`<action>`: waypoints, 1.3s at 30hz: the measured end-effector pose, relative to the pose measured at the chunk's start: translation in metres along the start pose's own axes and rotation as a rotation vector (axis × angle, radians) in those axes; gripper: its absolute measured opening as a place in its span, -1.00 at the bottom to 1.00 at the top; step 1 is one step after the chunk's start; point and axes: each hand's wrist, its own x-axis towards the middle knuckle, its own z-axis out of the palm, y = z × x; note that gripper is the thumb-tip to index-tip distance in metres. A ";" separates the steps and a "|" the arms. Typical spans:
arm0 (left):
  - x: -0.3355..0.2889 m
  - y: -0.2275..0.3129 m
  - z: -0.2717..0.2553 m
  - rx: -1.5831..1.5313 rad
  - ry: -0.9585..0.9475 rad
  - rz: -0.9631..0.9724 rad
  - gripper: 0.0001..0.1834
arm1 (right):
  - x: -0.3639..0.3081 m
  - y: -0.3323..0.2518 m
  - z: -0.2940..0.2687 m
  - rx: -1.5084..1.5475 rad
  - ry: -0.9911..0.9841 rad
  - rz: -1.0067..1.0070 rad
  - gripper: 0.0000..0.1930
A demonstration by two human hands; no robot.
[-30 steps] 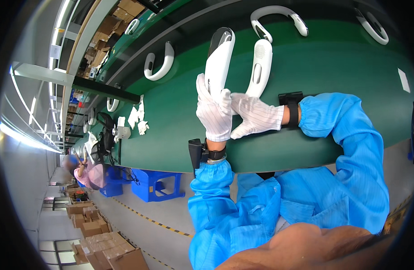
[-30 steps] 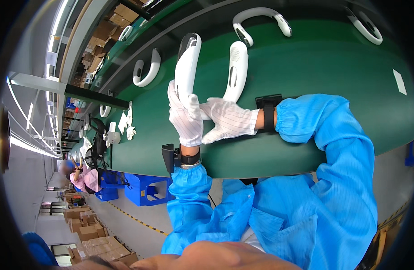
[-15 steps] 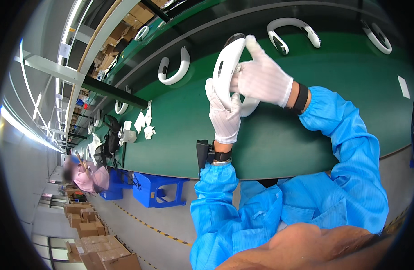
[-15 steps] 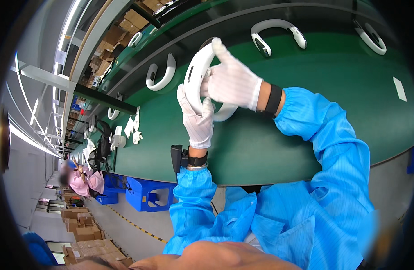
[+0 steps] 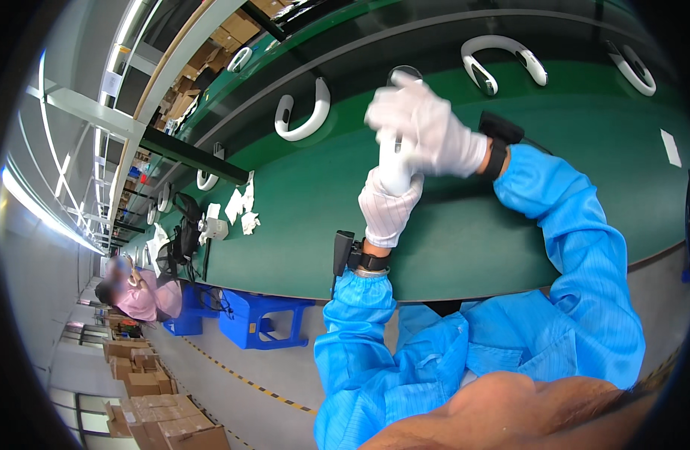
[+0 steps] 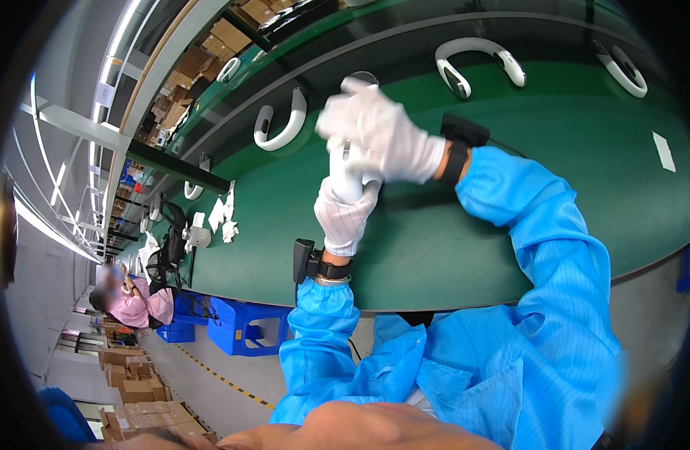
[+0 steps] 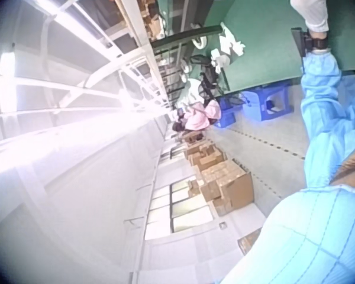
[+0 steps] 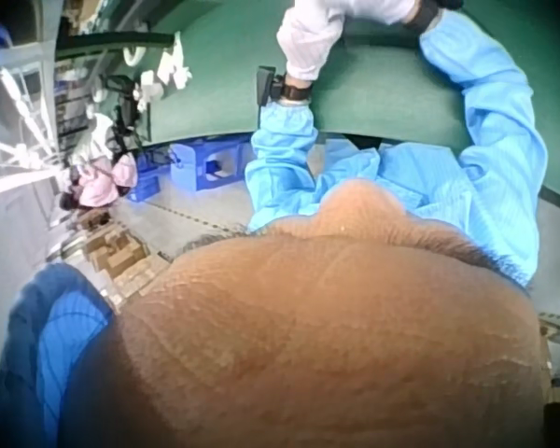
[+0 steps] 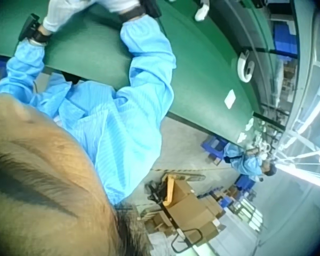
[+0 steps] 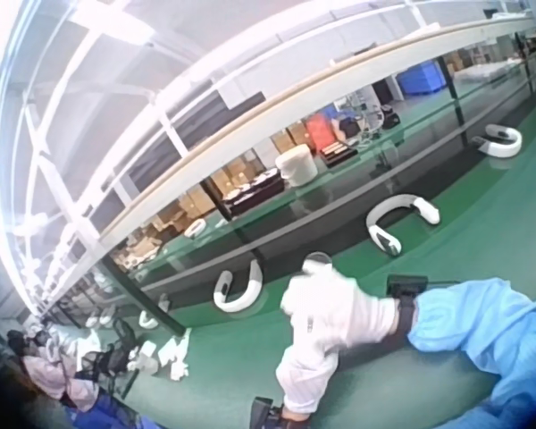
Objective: The person picks up a neck massager, wipes its surface with a cloth, and places it back on the table, repeating the process with a second massager.
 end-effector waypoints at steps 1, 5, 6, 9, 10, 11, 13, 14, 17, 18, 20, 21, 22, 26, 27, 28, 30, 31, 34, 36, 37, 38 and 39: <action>-0.002 -0.012 0.001 0.037 -0.012 0.040 -0.53 | -0.008 -0.018 0.004 0.004 -0.046 -0.135 -0.64; -0.012 -0.037 0.012 -0.353 0.078 -0.026 -0.56 | -0.034 -0.025 0.037 -0.124 -0.010 -0.380 -0.56; -0.004 -0.037 0.001 0.151 -0.007 0.311 -0.55 | -0.025 -0.016 0.031 -0.185 0.008 -0.333 -0.60; 0.000 0.005 0.004 -0.031 0.018 0.015 -0.52 | -0.008 0.054 0.005 -0.180 -0.055 -0.016 -0.70; 0.001 0.014 0.005 -0.107 -0.008 -0.017 -0.52 | -0.020 0.088 0.012 -0.067 0.135 -0.003 -0.72; 0.002 0.017 0.003 -0.068 -0.008 -0.009 -0.55 | -0.026 0.098 0.018 -0.121 0.175 0.001 -0.74; 0.004 0.010 0.002 -0.042 -0.014 0.027 -0.54 | -0.031 0.080 0.028 0.074 0.204 0.078 -0.72; 0.004 0.008 0.001 -0.014 -0.027 0.062 -0.53 | -0.030 0.070 0.029 0.054 0.217 -0.010 -0.70; 0.008 0.007 -0.003 0.065 -0.091 0.134 -0.50 | -0.018 0.008 0.012 0.030 -0.005 -0.204 -0.63; 0.013 0.002 -0.008 -0.065 -0.155 0.179 -0.49 | -0.016 -0.002 0.013 0.025 -0.053 -0.282 -0.59; 0.014 0.001 -0.010 -0.249 -0.212 0.100 -0.50 | -0.014 0.002 0.017 0.018 -0.030 -0.312 -0.58; 0.017 0.006 -0.011 -0.250 -0.219 0.101 -0.50 | -0.011 0.019 0.011 -0.060 0.022 -0.287 -0.57; 0.021 0.015 -0.014 -0.496 -0.297 -0.089 -0.50 | -0.009 0.037 0.008 -0.135 0.077 -0.266 -0.56; 0.032 0.029 -0.020 -1.141 -0.462 -0.429 -0.49 | -0.025 0.066 0.018 0.104 0.121 -0.030 -0.60; 0.034 0.027 -0.016 -1.161 -0.452 -0.395 -0.47 | -0.022 0.056 0.019 0.120 0.102 -0.083 -0.58; 0.040 0.036 -0.017 -1.161 -0.445 -0.398 -0.47 | -0.019 0.045 0.020 0.269 0.106 -0.033 -0.58; 0.052 0.053 -0.019 -1.023 -0.375 -0.211 -0.54 | -0.007 0.027 0.009 0.204 0.029 -0.115 -0.58; 0.050 0.047 -0.016 -0.653 -0.253 -0.055 -0.49 | -0.001 0.021 0.001 0.202 0.025 -0.114 -0.58; 0.063 0.049 -0.008 -1.903 -0.144 -0.703 -0.25 | 0.009 0.003 -0.011 0.134 -0.151 -0.180 -0.64; 0.070 0.031 -0.008 -1.938 -0.208 -0.649 -0.20 | 0.010 -0.008 -0.012 -0.110 -0.098 -0.270 -0.64; 0.073 0.024 -0.009 -1.972 -0.277 -0.600 -0.14 | 0.002 -0.003 -0.004 -0.103 -0.031 -0.387 -0.61; 0.074 0.018 -0.010 -1.954 -0.299 -0.520 -0.19 | -0.006 -0.001 0.002 -0.182 -0.099 -0.385 -0.67; 0.074 0.015 -0.014 -1.995 -0.206 -0.527 -0.25 | -0.008 0.001 0.009 -0.143 -0.117 -0.385 -0.68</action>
